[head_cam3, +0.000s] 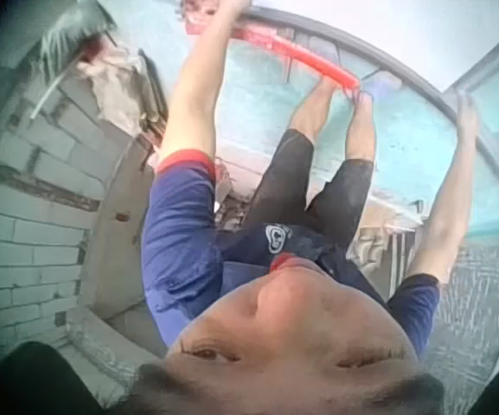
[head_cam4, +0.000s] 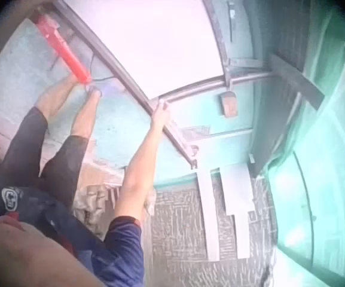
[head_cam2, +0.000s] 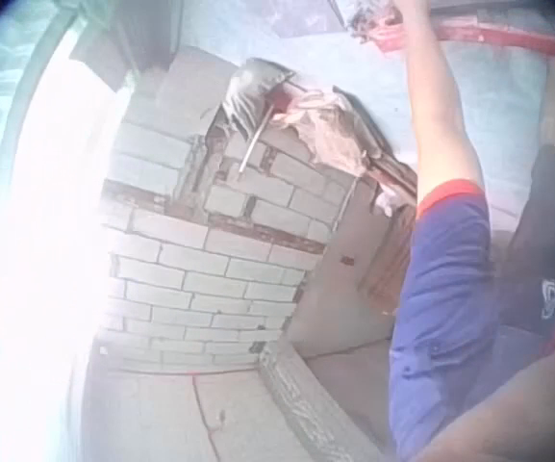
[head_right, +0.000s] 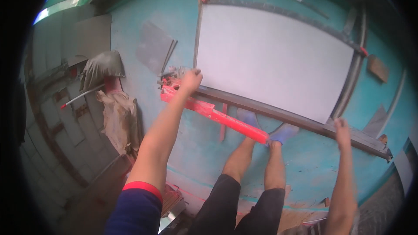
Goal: The person places red spacers between floor tiles, then uses a measuring tape to measure the dimensions of a tile section and a cutting station.
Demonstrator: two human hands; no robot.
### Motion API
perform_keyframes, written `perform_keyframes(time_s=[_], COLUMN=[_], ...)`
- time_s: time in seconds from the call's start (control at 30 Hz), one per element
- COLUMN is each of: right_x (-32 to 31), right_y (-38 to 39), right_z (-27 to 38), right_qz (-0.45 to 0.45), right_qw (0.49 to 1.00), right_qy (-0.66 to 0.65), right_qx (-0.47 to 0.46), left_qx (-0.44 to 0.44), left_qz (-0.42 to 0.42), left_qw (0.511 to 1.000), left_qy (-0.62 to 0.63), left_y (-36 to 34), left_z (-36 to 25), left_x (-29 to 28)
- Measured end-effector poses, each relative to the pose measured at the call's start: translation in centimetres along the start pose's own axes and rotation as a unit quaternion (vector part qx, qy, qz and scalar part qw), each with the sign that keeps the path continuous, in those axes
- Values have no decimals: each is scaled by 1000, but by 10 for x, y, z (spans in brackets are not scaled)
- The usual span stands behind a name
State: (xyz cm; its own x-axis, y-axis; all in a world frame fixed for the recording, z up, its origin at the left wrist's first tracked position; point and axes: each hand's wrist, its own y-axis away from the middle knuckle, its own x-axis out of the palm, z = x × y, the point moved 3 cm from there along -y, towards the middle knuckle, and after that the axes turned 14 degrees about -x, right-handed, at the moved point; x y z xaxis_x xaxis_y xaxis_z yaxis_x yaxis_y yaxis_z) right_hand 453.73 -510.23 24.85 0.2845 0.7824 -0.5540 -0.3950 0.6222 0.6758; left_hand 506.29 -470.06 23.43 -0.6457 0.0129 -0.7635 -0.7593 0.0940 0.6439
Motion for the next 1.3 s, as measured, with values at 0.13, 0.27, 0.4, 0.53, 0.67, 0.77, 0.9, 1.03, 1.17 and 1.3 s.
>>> perform_keyframes(time_s=[0.13, 0.27, 0.4, 0.53, 0.67, 0.77, 0.9, 1.03, 1.17, 1.3], right_x=[23, 18, 12, 11, 6, 22, 25, 28, 34, 35], right_y=[-97, -161, -194, -204, -214, -214, -208, -199, -189, -188], right_z=[-20, -42, -45, -36, -49, -32, -36, -48, -49, -63], right_qz=[5, -102, -178, -191, -177, -151, -114, -134, -124, -145], right_qw=[1000, 992, 983, 980, 984, 988, 993, 989, 990, 986], right_qy=[1, 79, 13, 53, -21, -1, -40, -65, -68, -75], right_qx=[-21, -18, 31, 11, 2, 18, 13, 6, 16, 32], left_qx=[-53, -14, -51, -40, -120, -160, -179, -182, -166, -176], left_qz=[-70, -45, -64, -131, -126, -87, -82, -44, -44, -37], left_qw=[996, 987, 974, 978, 969, 957, 958, 954, 959, 963], left_qy=[20, 156, 211, 160, 176, 225, 209, 232, 226, 199], left_y=[-58, -102, -130, -140, -137, -140, -140, -130, -127, -124], left_z=[-5, -38, -46, -60, -79, -75, -78, -80, -71, -81], left_x=[22, 29, 32, 30, 31, 21, 14, 16, 16, 18])
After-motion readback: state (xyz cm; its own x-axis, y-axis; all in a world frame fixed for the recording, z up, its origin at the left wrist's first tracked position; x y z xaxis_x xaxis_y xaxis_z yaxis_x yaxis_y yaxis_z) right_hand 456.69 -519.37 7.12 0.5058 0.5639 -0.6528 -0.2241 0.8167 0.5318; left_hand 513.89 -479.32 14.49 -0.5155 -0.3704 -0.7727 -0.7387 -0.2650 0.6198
